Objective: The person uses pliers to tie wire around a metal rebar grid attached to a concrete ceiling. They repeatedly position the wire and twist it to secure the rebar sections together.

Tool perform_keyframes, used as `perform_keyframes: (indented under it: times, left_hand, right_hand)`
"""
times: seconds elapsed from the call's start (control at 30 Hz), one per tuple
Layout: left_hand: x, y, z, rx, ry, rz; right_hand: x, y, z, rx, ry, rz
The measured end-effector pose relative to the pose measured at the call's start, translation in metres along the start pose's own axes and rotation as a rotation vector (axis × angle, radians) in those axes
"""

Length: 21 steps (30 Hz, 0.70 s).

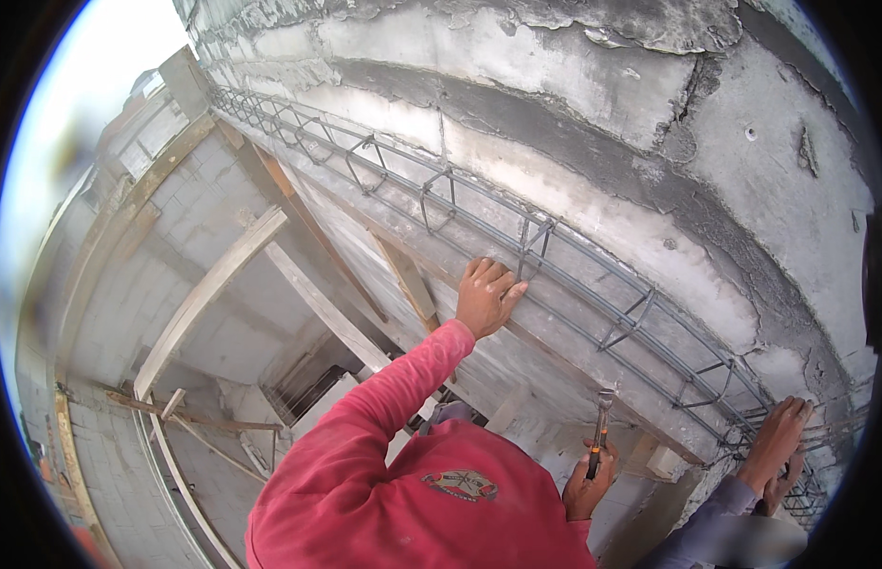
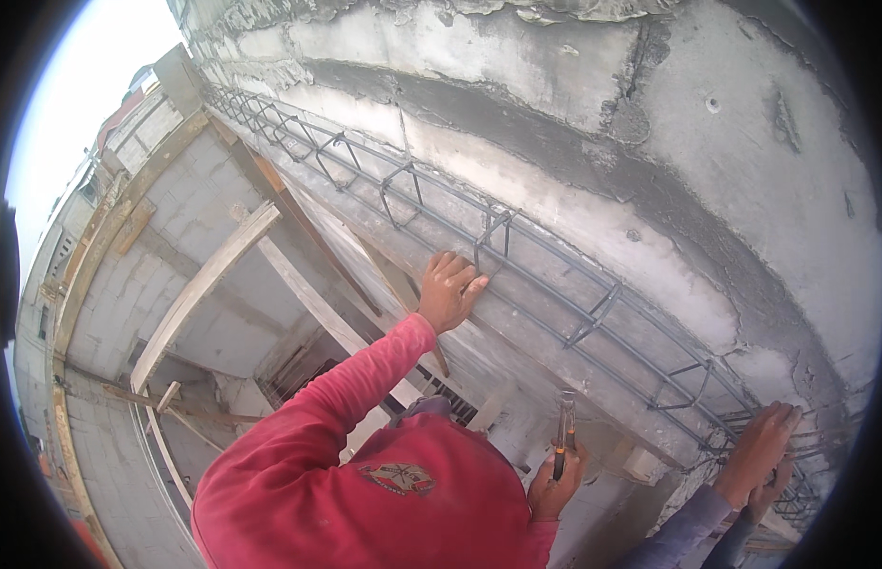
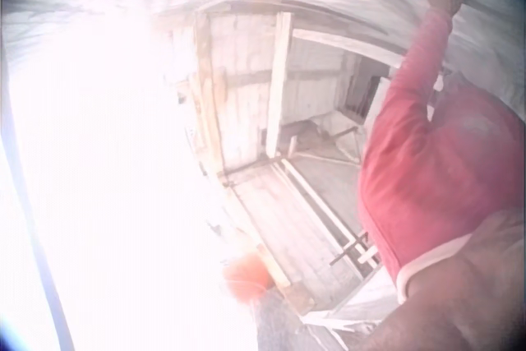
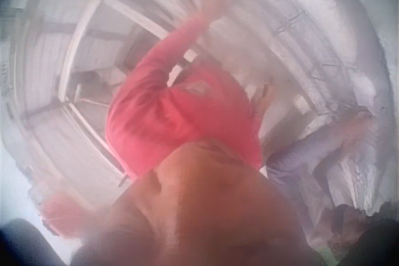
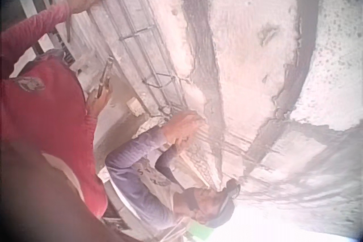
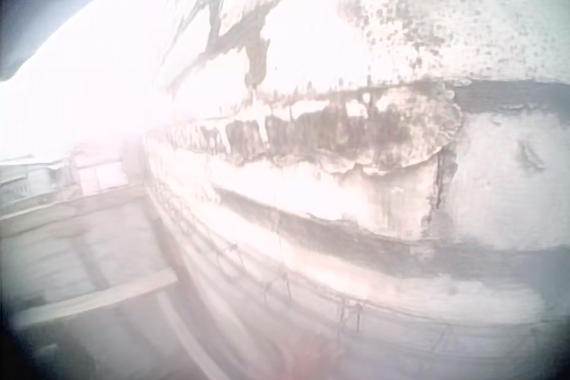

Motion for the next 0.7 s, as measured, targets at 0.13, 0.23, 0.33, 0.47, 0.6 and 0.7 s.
perform_keyframes:
  times: [0.13, 0.23, 0.33, 0.47, 0.6, 0.7]
  left_hand:
    - [-0.007, 0.006, -0.014, -0.086, 0.027, 0.030]
    - [-0.007, -0.003, -0.009, -0.121, 0.051, 0.101]
    - [-0.002, -0.001, -0.008, -0.105, 0.040, 0.080]
    - [-0.010, 0.001, -0.008, -0.050, 0.001, 0.038]
    - [-0.014, 0.009, -0.012, 0.003, 0.039, 0.024]
    - [-0.025, 0.028, -0.009, -0.025, 0.045, 0.091]
  right_hand:
    - [0.003, -0.001, 0.013, 0.007, 0.064, -0.016]
    - [0.009, 0.006, 0.021, -0.048, 0.005, 0.083]
    - [0.005, 0.002, 0.027, -0.037, 0.030, 0.058]
    - [0.013, 0.012, 0.036, -0.023, -0.024, 0.232]
    - [0.017, 0.023, 0.048, 0.020, -0.045, 0.368]
    - [0.021, 0.031, 0.058, 0.005, -0.033, 0.422]
Point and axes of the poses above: each hand's wrist, its own z-axis towards the middle knuckle, its own x-axis out of the palm, y = z × x, the point moved 3 cm from there along z, towards the middle knuckle, and after that the axes turned 8 degrees about z, right-handed, at the moved point
